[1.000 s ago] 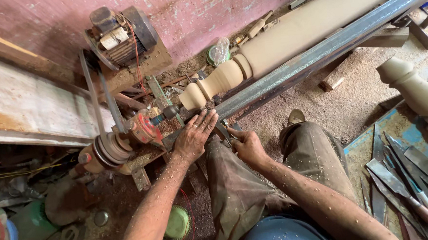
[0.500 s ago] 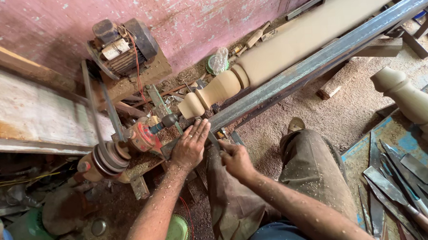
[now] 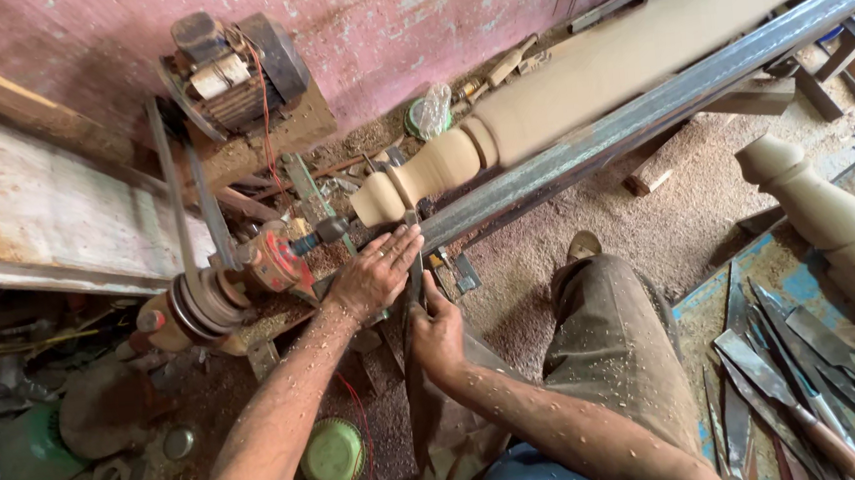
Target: The person shapes a spinning piece of wood on a lathe using a metal tool, periodically pausing to reposition the tool rest.
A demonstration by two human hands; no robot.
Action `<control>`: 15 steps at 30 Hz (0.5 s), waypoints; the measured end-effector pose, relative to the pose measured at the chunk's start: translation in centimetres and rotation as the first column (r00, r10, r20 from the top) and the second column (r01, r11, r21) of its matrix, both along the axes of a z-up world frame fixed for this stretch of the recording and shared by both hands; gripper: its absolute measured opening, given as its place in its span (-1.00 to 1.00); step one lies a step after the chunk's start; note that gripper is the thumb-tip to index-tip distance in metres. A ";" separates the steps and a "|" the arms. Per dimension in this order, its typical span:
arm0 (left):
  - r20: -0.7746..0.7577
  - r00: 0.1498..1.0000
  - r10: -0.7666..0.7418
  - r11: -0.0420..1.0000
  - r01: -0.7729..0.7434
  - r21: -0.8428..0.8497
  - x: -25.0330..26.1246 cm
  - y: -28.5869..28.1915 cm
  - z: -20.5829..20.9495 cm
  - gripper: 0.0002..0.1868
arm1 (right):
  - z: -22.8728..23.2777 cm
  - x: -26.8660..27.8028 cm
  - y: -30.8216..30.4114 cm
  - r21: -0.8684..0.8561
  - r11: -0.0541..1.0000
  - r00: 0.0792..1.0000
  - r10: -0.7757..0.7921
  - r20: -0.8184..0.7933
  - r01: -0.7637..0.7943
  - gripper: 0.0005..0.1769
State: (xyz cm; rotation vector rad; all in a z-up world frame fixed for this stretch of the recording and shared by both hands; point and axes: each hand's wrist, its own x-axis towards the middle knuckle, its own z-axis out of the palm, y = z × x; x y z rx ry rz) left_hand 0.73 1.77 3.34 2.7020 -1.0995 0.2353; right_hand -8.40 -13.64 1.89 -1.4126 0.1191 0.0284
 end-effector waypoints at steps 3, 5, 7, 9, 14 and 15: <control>-0.005 1.000 0.024 0.999 -0.024 -0.026 -0.1 -0.1 -0.2 -0.37 | -0.2 -0.4 1.9 0.115 0.993 0.995 -0.026 -0.097 0.037 -0.33; 0.017 0.999 0.042 0.999 -0.041 -0.015 -0.1 -0.1 -0.1 -0.40 | 1.3 -0.8 2.6 0.089 0.995 0.944 -0.018 -0.331 0.050 -0.27; 0.050 0.997 0.061 0.998 -0.061 -0.012 -0.1 -0.1 -0.1 -0.46 | 2.9 -0.5 3.2 0.049 0.997 0.942 -0.038 -0.333 0.058 -0.27; 0.030 0.997 0.075 0.997 -0.074 -0.026 -0.2 0.0 -0.1 -0.48 | 4.3 -0.2 3.5 0.057 0.996 0.944 -0.053 -0.326 0.075 -0.27; 0.050 0.996 0.072 0.997 -0.071 -0.025 0.2 0.0 -1.0 -0.53 | 6.1 -0.1 2.8 0.052 0.998 0.871 0.004 -0.491 0.025 -0.24; 0.047 0.997 0.065 0.998 -0.064 -0.023 0.2 0.1 -1.2 -0.53 | 5.8 -0.1 2.8 0.142 0.987 0.888 -0.004 -0.460 0.078 -0.25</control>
